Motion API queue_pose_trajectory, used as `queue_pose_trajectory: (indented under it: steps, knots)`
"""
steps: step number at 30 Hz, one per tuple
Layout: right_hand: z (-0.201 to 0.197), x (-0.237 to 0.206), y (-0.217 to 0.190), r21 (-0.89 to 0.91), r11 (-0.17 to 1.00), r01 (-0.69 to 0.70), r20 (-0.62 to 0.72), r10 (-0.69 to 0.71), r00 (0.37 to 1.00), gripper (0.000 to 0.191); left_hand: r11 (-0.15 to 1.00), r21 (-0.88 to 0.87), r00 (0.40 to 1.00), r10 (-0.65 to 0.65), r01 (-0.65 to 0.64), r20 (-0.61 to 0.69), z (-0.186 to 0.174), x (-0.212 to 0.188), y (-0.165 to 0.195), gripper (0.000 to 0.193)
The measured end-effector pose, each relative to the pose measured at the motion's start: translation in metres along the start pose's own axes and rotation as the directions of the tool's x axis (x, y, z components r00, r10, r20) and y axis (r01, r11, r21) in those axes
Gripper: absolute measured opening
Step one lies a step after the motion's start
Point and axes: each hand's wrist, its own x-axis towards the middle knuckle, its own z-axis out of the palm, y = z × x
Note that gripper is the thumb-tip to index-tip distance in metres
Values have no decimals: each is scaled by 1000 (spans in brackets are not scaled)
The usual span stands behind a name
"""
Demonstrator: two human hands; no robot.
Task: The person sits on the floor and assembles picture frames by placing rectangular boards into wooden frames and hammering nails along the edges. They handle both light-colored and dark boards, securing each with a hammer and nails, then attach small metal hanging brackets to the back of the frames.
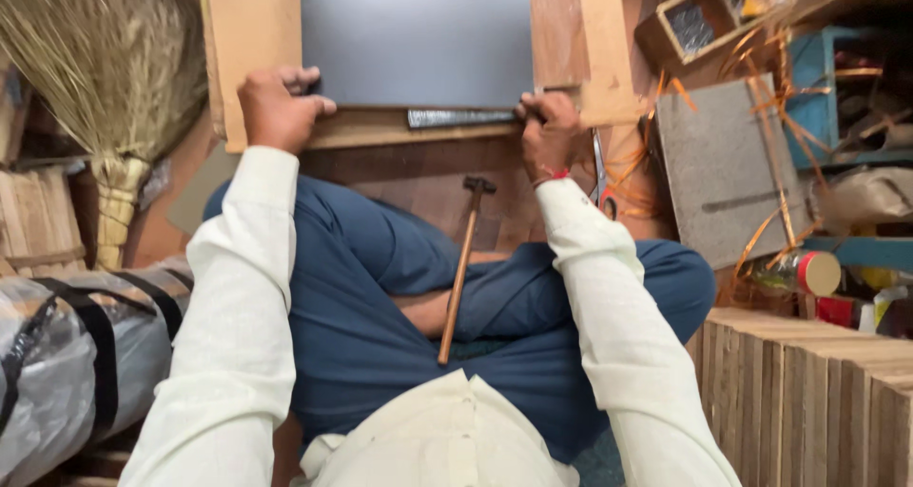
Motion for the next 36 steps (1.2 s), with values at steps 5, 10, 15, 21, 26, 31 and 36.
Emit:
queue_pose_trajectory:
  steps: [5,10,15,21,26,31,36]
  knots:
    - [-15,9,-15,-96,995,-14,115,25,993,22,998,-15,998,-59,59,7,-6,-7,20,48]
    - [-22,23,-16,-22,983,-183,214,183,960,20,891,258,856,439,-374,-274,24,-51,65,39]
    - [-22,20,-8,49,982,-181,220,166,961,20,878,-256,846,465,-404,260,147,-122,85,28]
    - [-23,16,-6,-36,997,-65,222,72,972,26,920,236,831,145,-313,536,251,-125,53,5]
    - [-22,15,-10,-75,993,-85,195,99,976,23,816,353,889,407,-458,210,292,-134,49,11]
    - [-20,16,-15,-152,985,-84,202,114,973,22,776,450,801,114,-441,588,298,-132,64,13]
    - [-18,17,-16,-153,988,-14,186,43,982,23,919,101,762,251,-382,597,278,-134,71,20]
